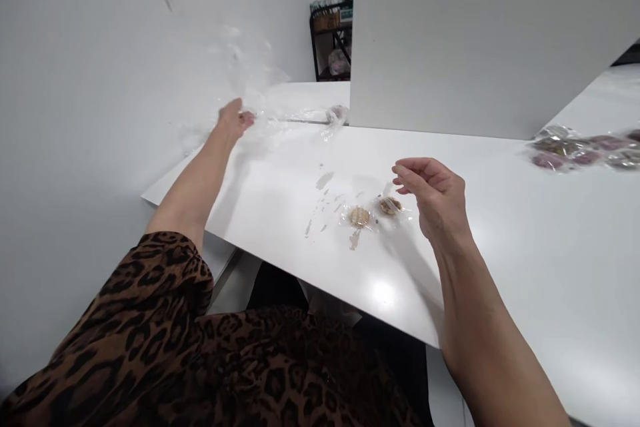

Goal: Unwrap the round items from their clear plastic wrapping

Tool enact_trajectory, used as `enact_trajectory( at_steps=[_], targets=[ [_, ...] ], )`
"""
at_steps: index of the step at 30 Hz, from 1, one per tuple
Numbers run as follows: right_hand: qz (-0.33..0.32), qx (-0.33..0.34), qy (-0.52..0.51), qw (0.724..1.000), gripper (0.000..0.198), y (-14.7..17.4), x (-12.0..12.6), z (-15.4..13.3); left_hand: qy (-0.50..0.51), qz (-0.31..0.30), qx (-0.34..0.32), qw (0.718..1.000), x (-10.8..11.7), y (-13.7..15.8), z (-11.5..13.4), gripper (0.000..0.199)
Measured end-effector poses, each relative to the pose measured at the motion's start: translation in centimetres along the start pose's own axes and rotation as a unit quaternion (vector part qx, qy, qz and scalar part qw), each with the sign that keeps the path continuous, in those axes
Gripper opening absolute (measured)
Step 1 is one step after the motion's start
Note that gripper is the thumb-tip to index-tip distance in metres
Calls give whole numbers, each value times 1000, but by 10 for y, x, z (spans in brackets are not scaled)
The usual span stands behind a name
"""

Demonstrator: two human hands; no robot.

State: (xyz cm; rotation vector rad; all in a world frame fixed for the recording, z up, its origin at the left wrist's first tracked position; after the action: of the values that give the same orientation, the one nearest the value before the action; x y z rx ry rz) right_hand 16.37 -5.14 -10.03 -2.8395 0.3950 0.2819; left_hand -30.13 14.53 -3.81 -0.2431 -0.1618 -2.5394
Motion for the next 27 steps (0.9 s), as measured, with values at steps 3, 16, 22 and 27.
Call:
enact_trajectory(
  at_steps=[3, 16, 22, 27],
  targets=[
    [3, -3, 113, 994, 20, -7, 11, 2, -111, 151, -41, 981, 30, 0, -11, 59],
    [-203, -114, 493, 838, 24, -16, 6, 75, -450, -418, -395, 683, -150, 316, -98, 57],
    [-156, -179, 393, 888, 36, -8, 3, 69, -400, -430, -367, 722, -160, 317, -96, 42],
    [-90, -178, 232, 952, 48, -14, 9, 62, -286, -414, -251, 827, -163, 292, -104, 25]
  ],
)
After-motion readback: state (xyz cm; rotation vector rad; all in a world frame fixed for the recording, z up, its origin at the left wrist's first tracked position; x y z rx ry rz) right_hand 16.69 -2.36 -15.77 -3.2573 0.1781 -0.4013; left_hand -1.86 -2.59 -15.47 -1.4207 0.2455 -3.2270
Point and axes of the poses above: each hand's wrist, its own y-axis away from the middle knuckle, its own x-axis out of the back of the hand, z = x × y, the point moved 9 cm from there along -y, towards the middle knuckle, and after that the axes turned 8 degrees about -y, right-handed, at the moved point
